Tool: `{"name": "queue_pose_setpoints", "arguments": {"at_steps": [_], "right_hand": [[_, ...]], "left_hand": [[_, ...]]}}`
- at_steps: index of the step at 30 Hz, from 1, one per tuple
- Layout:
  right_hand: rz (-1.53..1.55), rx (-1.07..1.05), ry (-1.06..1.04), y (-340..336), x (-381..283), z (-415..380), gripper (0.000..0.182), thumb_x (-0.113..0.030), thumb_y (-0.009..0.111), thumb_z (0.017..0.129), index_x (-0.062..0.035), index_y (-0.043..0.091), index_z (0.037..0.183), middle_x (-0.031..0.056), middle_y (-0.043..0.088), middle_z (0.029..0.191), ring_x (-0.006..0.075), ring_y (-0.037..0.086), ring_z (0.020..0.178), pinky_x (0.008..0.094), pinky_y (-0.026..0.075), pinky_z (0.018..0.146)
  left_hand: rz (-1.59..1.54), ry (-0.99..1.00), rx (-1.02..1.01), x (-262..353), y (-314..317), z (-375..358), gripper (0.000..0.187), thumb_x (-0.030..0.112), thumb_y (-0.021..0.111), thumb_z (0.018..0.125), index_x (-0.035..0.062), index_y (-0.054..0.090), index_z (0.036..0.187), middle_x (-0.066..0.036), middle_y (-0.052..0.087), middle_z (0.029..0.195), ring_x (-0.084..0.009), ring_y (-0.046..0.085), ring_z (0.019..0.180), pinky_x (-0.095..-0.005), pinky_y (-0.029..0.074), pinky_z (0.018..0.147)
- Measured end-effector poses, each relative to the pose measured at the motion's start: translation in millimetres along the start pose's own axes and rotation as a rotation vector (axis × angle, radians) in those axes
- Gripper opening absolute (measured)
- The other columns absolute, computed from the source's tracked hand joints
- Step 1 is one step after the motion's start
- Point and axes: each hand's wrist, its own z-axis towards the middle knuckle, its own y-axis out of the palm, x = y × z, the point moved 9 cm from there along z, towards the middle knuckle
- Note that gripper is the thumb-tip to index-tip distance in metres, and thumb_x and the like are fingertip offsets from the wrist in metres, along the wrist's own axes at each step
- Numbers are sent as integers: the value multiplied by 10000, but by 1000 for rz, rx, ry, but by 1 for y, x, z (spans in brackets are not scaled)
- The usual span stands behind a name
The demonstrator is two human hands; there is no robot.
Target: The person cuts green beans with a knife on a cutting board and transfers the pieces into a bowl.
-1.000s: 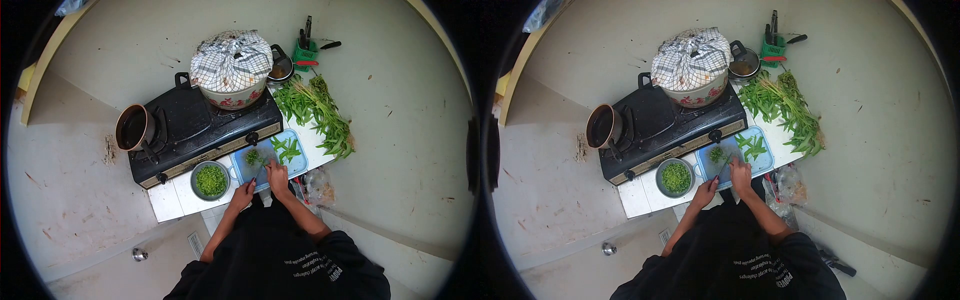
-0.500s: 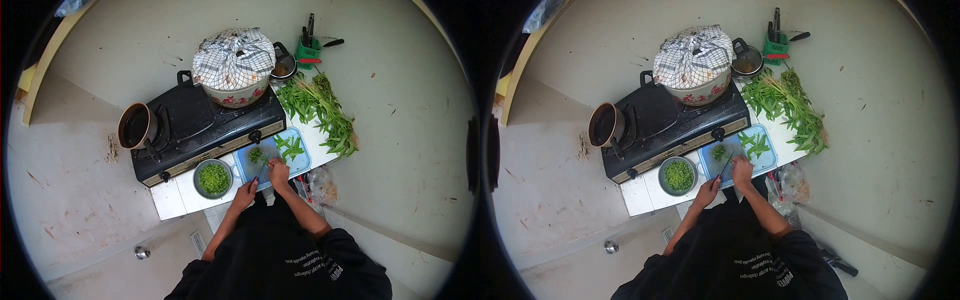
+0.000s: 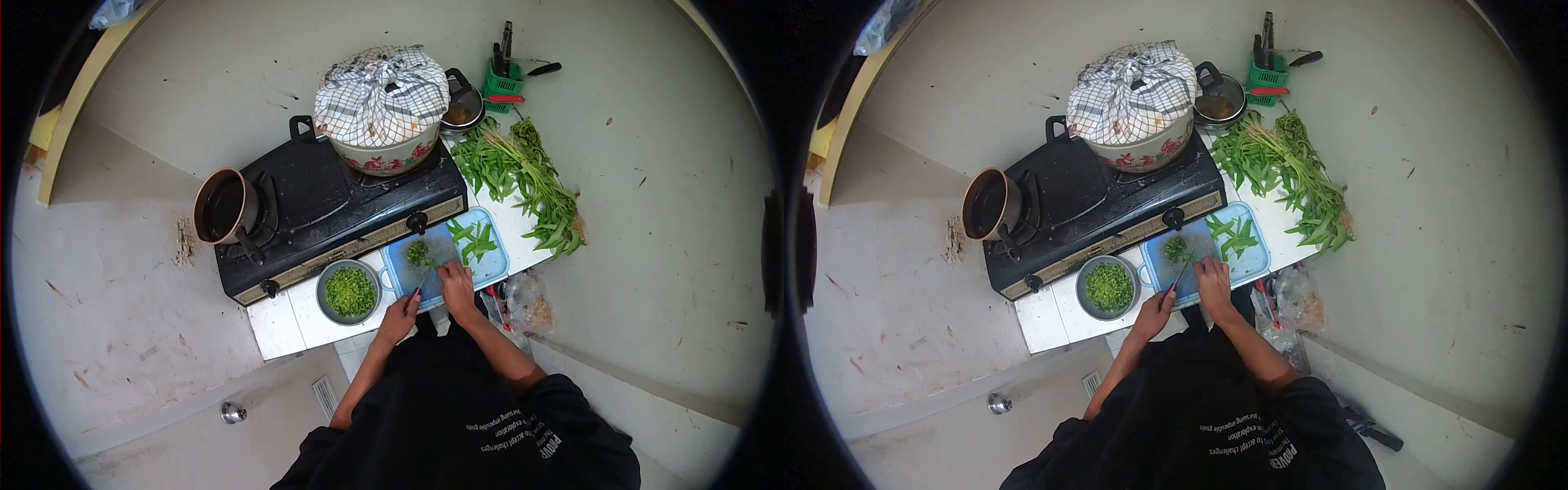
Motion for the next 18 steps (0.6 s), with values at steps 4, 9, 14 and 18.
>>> {"name": "queue_pose_setpoints", "arguments": {"at_steps": [4, 9, 14, 18], "right_hand": [[-13, -3, -36, 0, -4, -5, 278, -45, 629, 818, -34, 695, 1088, 96, 594, 985, 263, 569, 973, 400, 401, 829], [29, -49, -50, -5, -7, -4, 267, -68, 629, 852, -11, 688, 1106, 96, 584, 972, 264, 561, 963, 402, 398, 829], [54, -88, -36, 11, 6, -5, 256, -74, 635, 861, -14, 685, 1104, 103, 625, 952, 275, 601, 926, 405, 406, 829], [144, -83, 180, 16, 27, 4, 181, -68, 657, 855, -35, 709, 1025, 112, 684, 957, 295, 654, 924, 421, 451, 824]], "left_hand": [[27, 29, -5, -4, 3, 3, 514, 462, 487, 1015, -30, 631, 986, -232, 647, 810, -348, 636, 755, -422, 486, 722], [54, 38, 11, -7, 4, 1, 507, 461, 501, 1005, -31, 620, 958, -292, 645, 819, -472, 640, 824, -479, 491, 726], [55, 33, 21, -15, 8, 0, 515, 464, 494, 1005, -29, 627, 940, -290, 647, 808, -471, 642, 824, -479, 493, 731], [35, 19, 27, -9, 4, -4, 516, 461, 488, 1008, -29, 627, 924, -276, 647, 793, -455, 646, 807, -475, 490, 729]]}}
